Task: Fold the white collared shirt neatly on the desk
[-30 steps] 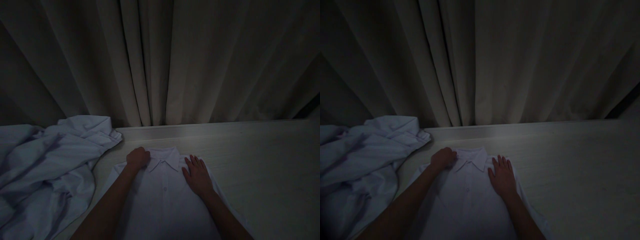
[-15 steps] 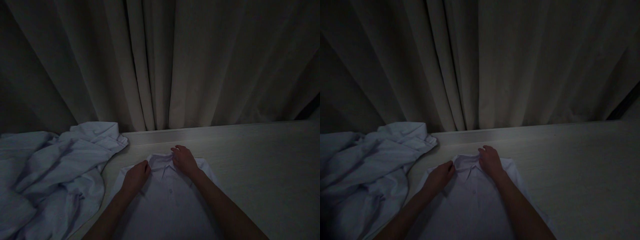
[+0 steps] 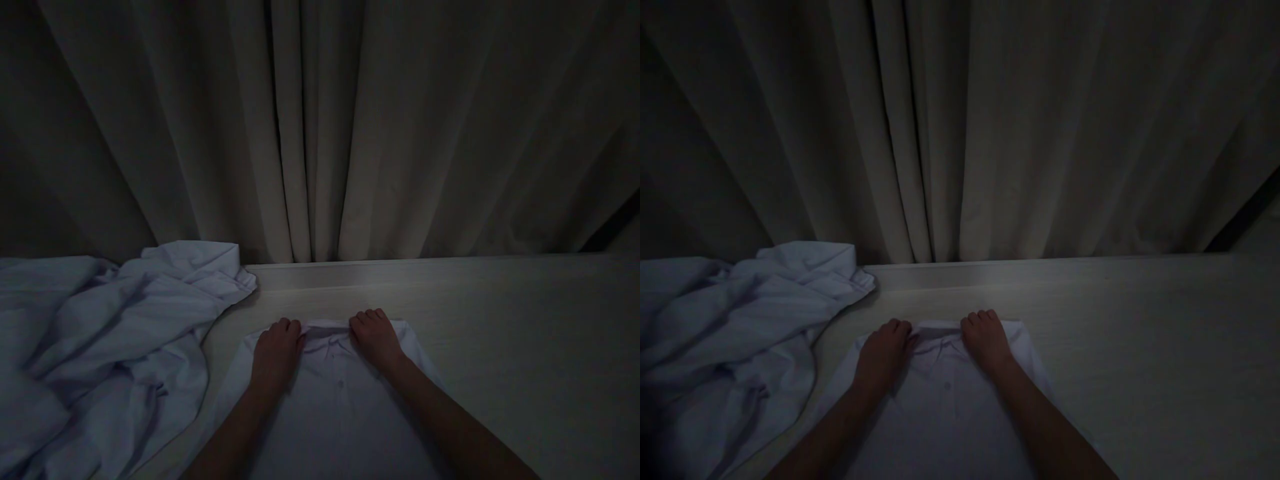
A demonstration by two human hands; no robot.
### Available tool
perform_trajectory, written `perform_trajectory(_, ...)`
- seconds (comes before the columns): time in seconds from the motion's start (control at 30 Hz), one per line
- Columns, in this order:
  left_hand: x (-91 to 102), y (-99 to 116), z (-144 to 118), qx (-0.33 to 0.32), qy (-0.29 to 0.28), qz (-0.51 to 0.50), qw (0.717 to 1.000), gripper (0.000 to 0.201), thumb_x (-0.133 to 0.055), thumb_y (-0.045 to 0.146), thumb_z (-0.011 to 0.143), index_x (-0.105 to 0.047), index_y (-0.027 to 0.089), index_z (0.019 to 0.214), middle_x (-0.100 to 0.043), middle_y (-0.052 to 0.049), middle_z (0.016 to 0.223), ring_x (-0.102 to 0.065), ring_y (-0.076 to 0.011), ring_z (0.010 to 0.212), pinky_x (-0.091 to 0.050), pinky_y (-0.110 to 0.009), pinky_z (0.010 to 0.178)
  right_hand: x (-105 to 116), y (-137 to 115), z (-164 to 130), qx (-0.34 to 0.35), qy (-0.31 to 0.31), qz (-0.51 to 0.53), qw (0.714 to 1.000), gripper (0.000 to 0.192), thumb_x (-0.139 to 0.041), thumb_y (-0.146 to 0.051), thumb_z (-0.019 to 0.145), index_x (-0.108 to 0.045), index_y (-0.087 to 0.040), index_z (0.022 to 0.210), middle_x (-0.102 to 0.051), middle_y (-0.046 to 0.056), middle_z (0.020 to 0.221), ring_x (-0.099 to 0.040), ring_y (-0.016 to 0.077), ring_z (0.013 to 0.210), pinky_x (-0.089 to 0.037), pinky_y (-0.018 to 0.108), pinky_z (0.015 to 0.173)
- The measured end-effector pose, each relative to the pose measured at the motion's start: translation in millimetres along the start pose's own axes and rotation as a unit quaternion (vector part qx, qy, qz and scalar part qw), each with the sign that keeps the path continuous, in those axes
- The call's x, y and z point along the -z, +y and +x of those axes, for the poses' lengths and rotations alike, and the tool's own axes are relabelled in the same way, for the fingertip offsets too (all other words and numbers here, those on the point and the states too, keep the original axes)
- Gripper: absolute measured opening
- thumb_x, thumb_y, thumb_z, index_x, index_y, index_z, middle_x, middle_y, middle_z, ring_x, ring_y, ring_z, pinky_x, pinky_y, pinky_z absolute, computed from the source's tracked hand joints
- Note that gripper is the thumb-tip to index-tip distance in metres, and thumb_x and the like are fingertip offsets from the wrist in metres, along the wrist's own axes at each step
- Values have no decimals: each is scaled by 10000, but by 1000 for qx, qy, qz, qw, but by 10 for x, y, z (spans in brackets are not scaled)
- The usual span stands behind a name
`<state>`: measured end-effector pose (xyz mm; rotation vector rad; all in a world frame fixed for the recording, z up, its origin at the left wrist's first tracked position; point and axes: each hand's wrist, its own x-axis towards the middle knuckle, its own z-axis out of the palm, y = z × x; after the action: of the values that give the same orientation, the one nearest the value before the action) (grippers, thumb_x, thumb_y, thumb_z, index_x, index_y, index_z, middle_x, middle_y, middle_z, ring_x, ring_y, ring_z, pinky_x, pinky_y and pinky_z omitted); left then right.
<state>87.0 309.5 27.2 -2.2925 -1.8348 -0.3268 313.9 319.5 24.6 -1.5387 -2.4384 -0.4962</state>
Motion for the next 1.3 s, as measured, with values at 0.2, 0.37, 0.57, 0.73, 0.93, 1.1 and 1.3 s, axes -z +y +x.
perform_trajectory(0.2,62,-120,167,-56,-35,-54,996,260,-392,211,871,-624,175,983,-610,-96,964,-558,-225,913,-422,-355,823,17,69,32,-11,1,-12,1000,139,-446,-175,889,-577,-186,843,-642,41,828,-541,198,839,-303,352,781)
perform_trajectory(0.37,171,-154,341,-93,-69,-89,989,276,-377,247,887,-644,201,939,-636,-76,942,-583,-178,914,-425,-292,829,52,37,96,-18,-7,-12,1000,88,-506,-217,856,-577,-185,896,-647,55,877,-544,216,862,-314,356,779)
perform_trajectory(0.57,225,-197,457,-40,-77,-98,991,243,-431,332,853,-614,194,932,-683,-90,856,-620,-222,788,-417,-325,692,137,108,191,-20,-26,2,999,184,-409,-171,895,-592,-178,879,-658,65,873,-550,216,879,-325,361,789)
perform_trajectory(0.73,124,-295,639,-64,-109,-141,982,281,-417,354,839,-655,206,808,-671,-87,930,-611,-203,842,-415,-313,756,185,231,390,-51,-71,72,994,225,-405,-134,869,-629,-152,883,-662,118,977,-544,224,986,-327,369,863)
perform_trajectory(0.93,-121,-326,814,10,-116,-242,963,419,-312,426,854,-634,163,900,-688,-115,973,-613,-214,892,-436,-332,807,-89,377,611,-123,-111,187,968,279,-391,-273,910,-629,-176,1018,-682,107,1041,-599,192,957,-396,319,831)
perform_trajectory(1.1,-218,-459,767,44,-168,-347,922,540,-382,549,800,-602,143,1080,-709,-86,997,-640,-182,860,-488,-291,770,-286,576,509,-180,-146,319,919,369,-373,-267,908,-546,-126,1202,-666,112,1103,-614,144,888,-452,253,744)
perform_trajectory(1.3,-209,-555,793,60,-204,-382,899,400,-613,484,635,-685,174,877,-718,-38,813,-606,-168,717,-461,-277,667,-359,691,387,-173,-179,414,876,200,-520,-240,799,-665,-129,882,-684,43,830,-562,124,677,-417,241,624)
